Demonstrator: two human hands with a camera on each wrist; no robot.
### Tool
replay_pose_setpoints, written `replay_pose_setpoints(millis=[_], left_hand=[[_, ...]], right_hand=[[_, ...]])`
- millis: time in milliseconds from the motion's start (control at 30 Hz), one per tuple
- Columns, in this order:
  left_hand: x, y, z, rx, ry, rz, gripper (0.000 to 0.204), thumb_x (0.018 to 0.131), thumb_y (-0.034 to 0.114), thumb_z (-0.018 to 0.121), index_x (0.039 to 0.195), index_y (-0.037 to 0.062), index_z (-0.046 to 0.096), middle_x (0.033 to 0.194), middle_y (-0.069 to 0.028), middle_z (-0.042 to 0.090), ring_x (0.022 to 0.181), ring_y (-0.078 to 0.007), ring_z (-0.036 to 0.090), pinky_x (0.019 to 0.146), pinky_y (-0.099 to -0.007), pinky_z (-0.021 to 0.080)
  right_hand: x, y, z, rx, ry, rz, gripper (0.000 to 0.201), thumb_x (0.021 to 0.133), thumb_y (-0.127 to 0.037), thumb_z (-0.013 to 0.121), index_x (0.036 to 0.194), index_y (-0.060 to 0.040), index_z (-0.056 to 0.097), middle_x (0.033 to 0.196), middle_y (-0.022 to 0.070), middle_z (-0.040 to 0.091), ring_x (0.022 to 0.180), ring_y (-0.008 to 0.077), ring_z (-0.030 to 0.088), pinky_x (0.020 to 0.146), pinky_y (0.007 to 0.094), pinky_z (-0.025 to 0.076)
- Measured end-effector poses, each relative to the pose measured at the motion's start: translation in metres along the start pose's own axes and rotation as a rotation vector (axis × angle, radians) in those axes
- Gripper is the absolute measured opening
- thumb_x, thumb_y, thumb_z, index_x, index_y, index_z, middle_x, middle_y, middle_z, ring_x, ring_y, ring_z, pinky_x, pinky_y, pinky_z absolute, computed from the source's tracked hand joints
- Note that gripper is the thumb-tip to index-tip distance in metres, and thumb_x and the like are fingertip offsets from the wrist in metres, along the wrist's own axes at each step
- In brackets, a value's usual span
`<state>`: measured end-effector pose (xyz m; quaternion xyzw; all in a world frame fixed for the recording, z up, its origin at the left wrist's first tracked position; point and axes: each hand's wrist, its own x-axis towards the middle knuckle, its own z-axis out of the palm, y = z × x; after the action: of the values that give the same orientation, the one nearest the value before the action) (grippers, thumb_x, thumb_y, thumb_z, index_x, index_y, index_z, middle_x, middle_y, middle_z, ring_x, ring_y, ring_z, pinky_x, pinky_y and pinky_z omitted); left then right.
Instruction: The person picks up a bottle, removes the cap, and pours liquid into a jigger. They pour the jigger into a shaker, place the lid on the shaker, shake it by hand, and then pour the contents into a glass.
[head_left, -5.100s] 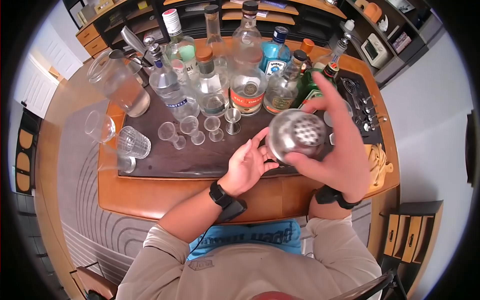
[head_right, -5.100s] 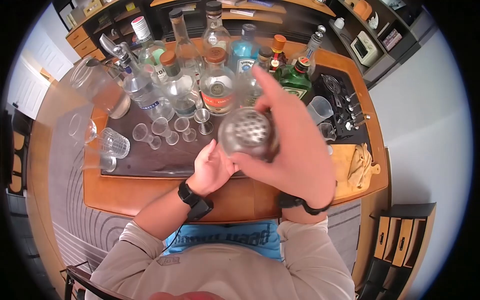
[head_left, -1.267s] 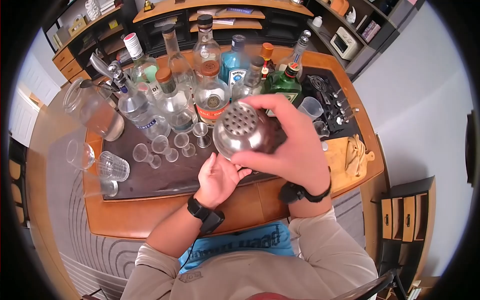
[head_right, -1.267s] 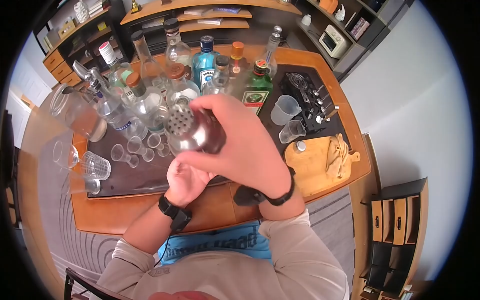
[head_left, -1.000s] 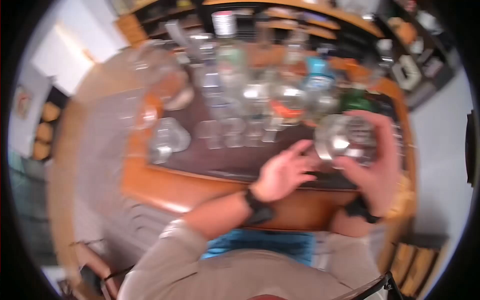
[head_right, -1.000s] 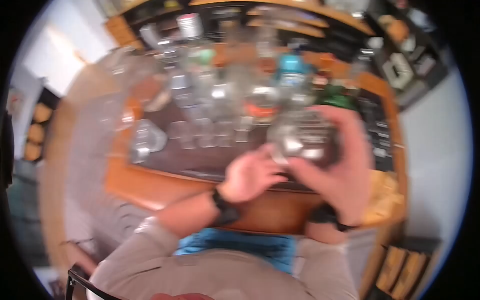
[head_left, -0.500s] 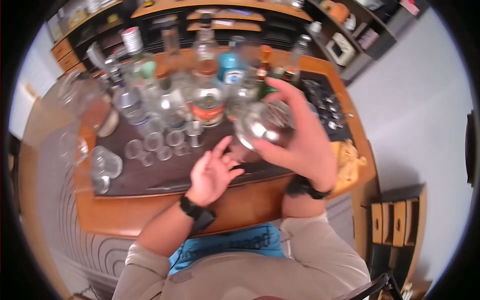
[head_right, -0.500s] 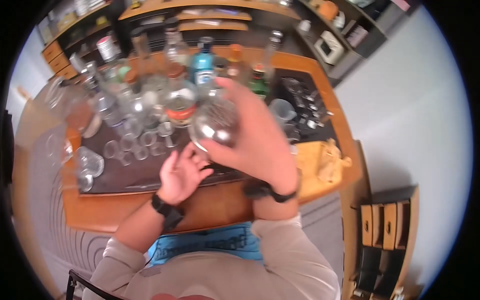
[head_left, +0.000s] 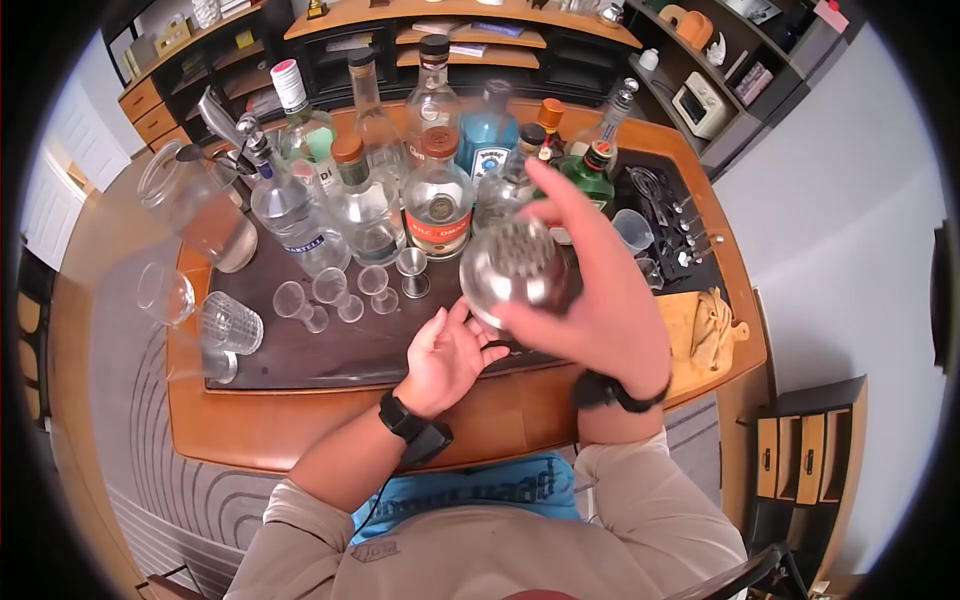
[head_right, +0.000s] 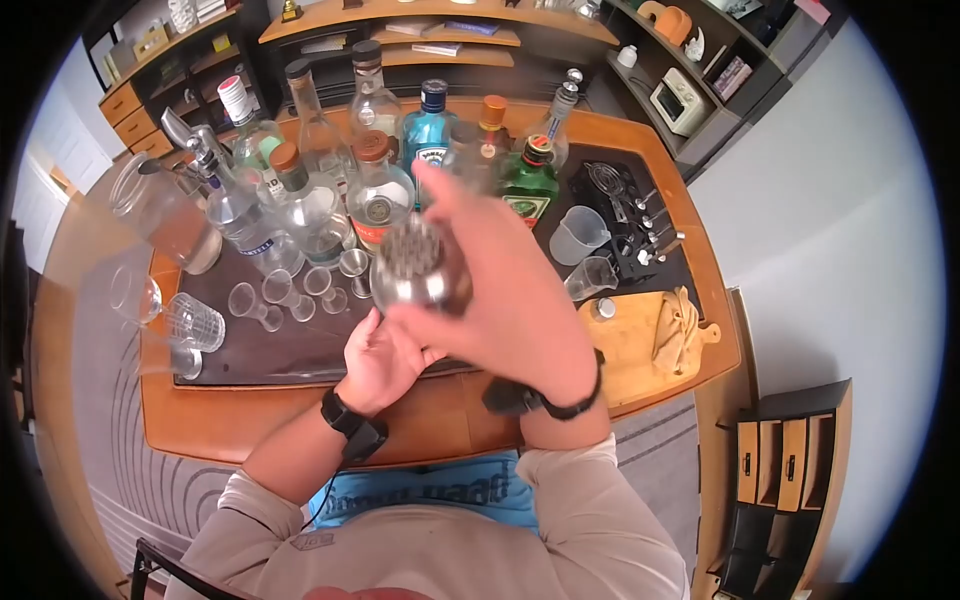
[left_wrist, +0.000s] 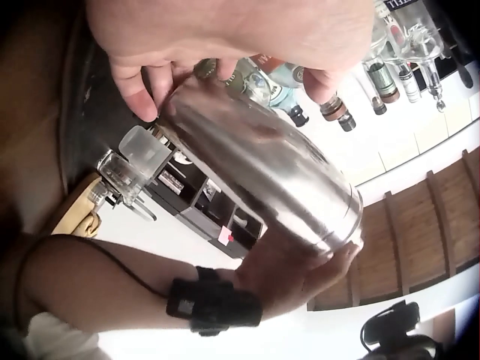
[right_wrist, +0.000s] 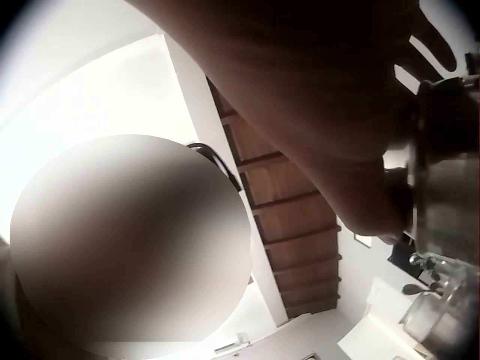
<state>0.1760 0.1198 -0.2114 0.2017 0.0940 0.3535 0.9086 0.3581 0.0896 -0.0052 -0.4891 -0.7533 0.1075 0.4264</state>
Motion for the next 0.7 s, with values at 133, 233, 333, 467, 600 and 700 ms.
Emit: replay_pose_setpoints(millis=[133, 233, 333, 467, 600, 700], left_hand=[[-0.001, 0.002, 0.001, -0.006, -0.014, 0.015, 0.088, 0.102, 0.064, 0.053, 0.171, 0.0131, 0.030, 0.144, -0.0101, 0.061, 0.128, -0.0257, 0.059, 0.110, -0.0454, 0.045], [0.000, 0.001, -0.006, -0.023, -0.058, 0.005, 0.088, 0.102, 0.064, 0.052, 0.171, 0.0133, 0.030, 0.145, -0.0109, 0.061, 0.127, -0.0256, 0.059, 0.110, -0.0452, 0.044], [0.001, -0.002, -0.003, -0.022, -0.057, -0.001, 0.086, 0.102, 0.064, 0.051, 0.170, 0.0142, 0.031, 0.143, -0.0103, 0.062, 0.128, -0.0257, 0.059, 0.110, -0.0450, 0.044], [0.000, 0.001, -0.002, -0.022, -0.032, 0.008, 0.084, 0.103, 0.063, 0.052, 0.169, 0.0161, 0.033, 0.143, -0.0096, 0.062, 0.130, -0.0265, 0.058, 0.110, -0.0452, 0.044], [-0.002, 0.005, 0.012, 0.004, -0.018, 0.009, 0.083, 0.103, 0.062, 0.053, 0.169, 0.0156, 0.034, 0.141, -0.0096, 0.063, 0.129, -0.0267, 0.059, 0.110, -0.0447, 0.044], [0.001, -0.002, -0.008, -0.062, -0.101, 0.022, 0.083, 0.103, 0.062, 0.053, 0.168, 0.0149, 0.036, 0.141, -0.0095, 0.063, 0.128, -0.0266, 0.060, 0.109, -0.0444, 0.045]], right_hand=[[0.003, 0.006, -0.017, -0.039, 0.055, 0.287, 0.107, 0.073, -0.019, 0.095, 0.165, -0.0021, 0.042, 0.128, 0.0135, 0.069, 0.121, 0.0246, 0.066, 0.107, 0.0384, 0.051], [-0.008, -0.005, -0.022, -0.040, -0.028, 0.110, 0.110, 0.072, -0.022, 0.096, 0.166, -0.0037, 0.041, 0.129, 0.0124, 0.069, 0.123, 0.0236, 0.065, 0.108, 0.0393, 0.050], [0.002, 0.004, 0.001, -0.083, -0.009, 0.006, 0.111, 0.071, -0.022, 0.096, 0.166, -0.0047, 0.041, 0.129, 0.0102, 0.068, 0.123, 0.0234, 0.065, 0.111, 0.0405, 0.048], [0.000, 0.008, -0.016, -0.089, 0.082, 0.278, 0.111, 0.070, -0.020, 0.095, 0.166, -0.0041, 0.042, 0.128, 0.0110, 0.067, 0.122, 0.0253, 0.065, 0.111, 0.0404, 0.049], [-0.007, -0.007, -0.018, -0.113, 0.021, -0.034, 0.107, 0.068, -0.026, 0.096, 0.162, -0.0050, 0.047, 0.119, 0.0154, 0.068, 0.112, 0.0346, 0.065, 0.102, 0.0441, 0.051], [0.003, 0.010, 0.004, -0.051, 0.089, 0.007, 0.102, 0.075, -0.027, 0.094, 0.162, -0.0055, 0.046, 0.127, 0.0182, 0.067, 0.114, 0.0371, 0.064, 0.105, 0.0454, 0.050]])
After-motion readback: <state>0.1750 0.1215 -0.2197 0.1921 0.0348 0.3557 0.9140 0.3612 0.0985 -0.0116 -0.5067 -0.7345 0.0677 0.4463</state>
